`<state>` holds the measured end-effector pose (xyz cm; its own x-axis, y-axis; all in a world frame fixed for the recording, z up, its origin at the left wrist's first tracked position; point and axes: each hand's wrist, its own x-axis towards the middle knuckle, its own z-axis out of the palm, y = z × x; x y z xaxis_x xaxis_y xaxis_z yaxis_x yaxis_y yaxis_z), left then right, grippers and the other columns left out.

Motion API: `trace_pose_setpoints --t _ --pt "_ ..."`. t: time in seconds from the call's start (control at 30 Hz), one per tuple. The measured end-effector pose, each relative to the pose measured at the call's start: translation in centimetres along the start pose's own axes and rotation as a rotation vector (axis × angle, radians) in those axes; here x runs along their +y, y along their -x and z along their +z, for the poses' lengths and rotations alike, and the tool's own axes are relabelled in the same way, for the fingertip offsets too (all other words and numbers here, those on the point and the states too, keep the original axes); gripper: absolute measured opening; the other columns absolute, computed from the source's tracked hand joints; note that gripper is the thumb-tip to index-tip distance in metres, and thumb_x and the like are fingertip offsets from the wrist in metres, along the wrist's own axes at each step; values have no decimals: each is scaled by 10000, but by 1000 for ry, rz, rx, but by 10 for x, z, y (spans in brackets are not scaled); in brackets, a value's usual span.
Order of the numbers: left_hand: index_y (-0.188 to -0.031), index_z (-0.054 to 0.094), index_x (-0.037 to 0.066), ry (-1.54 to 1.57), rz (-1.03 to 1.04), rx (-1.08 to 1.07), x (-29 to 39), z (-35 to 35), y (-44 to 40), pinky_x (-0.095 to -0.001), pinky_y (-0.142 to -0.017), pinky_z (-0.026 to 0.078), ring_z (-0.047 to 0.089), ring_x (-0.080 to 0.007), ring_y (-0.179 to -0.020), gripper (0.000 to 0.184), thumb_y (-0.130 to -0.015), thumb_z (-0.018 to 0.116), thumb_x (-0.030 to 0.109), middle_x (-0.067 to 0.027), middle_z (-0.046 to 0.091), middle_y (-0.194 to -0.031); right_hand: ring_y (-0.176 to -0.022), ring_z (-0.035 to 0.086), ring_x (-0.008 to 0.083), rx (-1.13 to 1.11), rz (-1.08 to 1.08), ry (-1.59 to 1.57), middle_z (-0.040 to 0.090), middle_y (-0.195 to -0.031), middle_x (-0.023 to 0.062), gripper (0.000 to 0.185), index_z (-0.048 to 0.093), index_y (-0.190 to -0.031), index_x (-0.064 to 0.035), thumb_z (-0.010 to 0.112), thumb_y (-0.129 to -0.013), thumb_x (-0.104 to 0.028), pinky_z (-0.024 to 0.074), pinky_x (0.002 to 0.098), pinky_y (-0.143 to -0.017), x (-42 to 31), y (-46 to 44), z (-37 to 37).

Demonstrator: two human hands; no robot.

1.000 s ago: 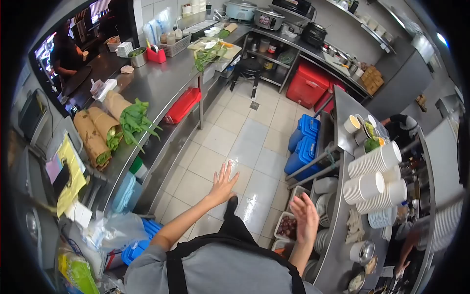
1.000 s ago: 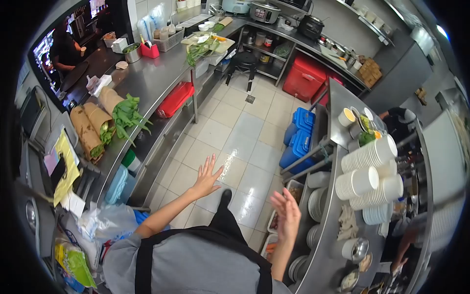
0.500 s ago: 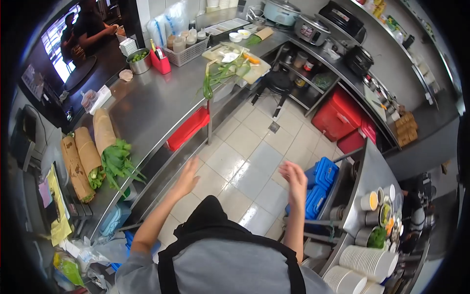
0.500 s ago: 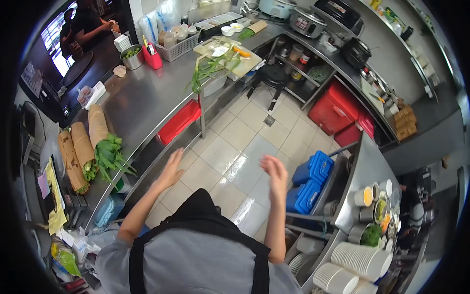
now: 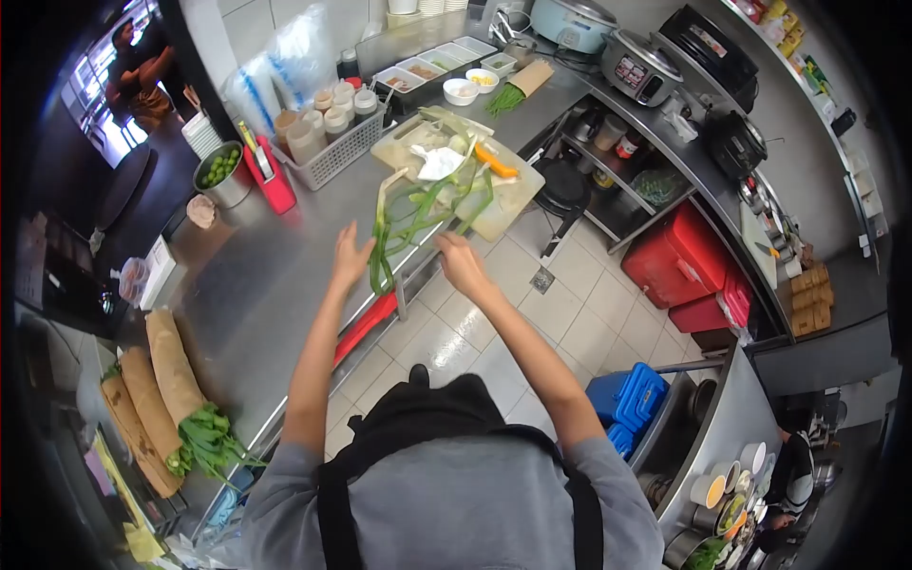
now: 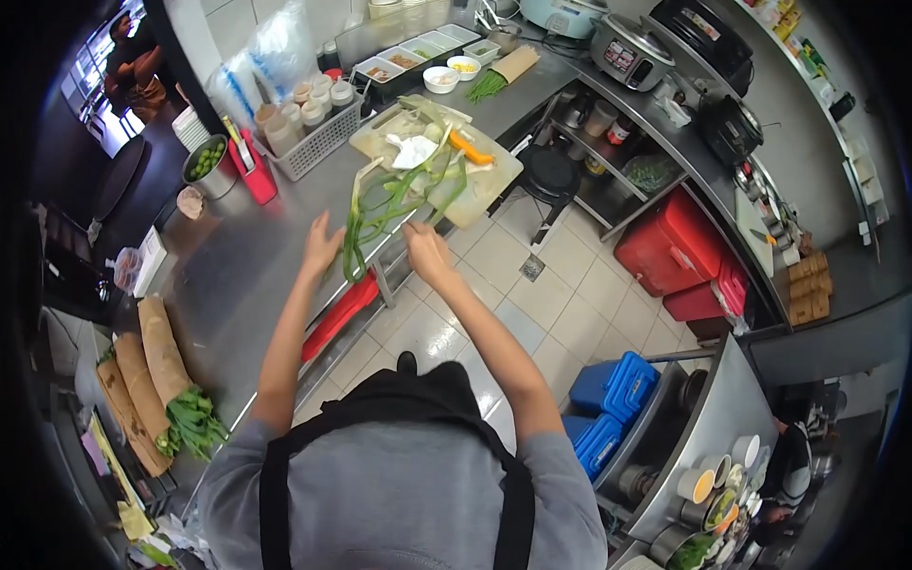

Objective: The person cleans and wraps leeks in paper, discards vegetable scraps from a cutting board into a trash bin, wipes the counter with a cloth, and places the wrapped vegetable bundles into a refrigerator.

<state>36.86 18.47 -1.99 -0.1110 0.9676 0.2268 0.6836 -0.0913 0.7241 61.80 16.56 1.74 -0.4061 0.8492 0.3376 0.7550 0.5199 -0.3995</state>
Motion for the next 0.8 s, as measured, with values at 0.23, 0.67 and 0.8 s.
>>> trace_pose_setpoints --t 0.23,0.67,0.8 --pt "-1217 388 -44 -478 -267 -144 48 47 -76 -431 -847 445 496 -379 -1036 716 -691 709 320 -246 466 -1178 -991 539 225 -151 -306 418 532 -1137 89 328 521 -1096 -72 485 -772 -108 425 356 -784 71 -128 62" --pt "-1154 531 47 46 -374 178 97 65 -200 -357 -586 461 603 -272 -620 428 -734 582 109 -191 609 -718 -832 587 385 -118 -261 -351 593 -901 239 225 597 -903 29 587 -682 -16 478 435 -709 125 -256 -11" --pt "-1252 448 34 120 -191 -58 57 109 -240 -333 -764 452 599 -272 -876 498 -786 582 150 -200 596 -981 -852 586 377 -157 65 -368 597 -914 245 149 605 -828 30 531 -718 -39 463 463 -729 183 -250 -87"
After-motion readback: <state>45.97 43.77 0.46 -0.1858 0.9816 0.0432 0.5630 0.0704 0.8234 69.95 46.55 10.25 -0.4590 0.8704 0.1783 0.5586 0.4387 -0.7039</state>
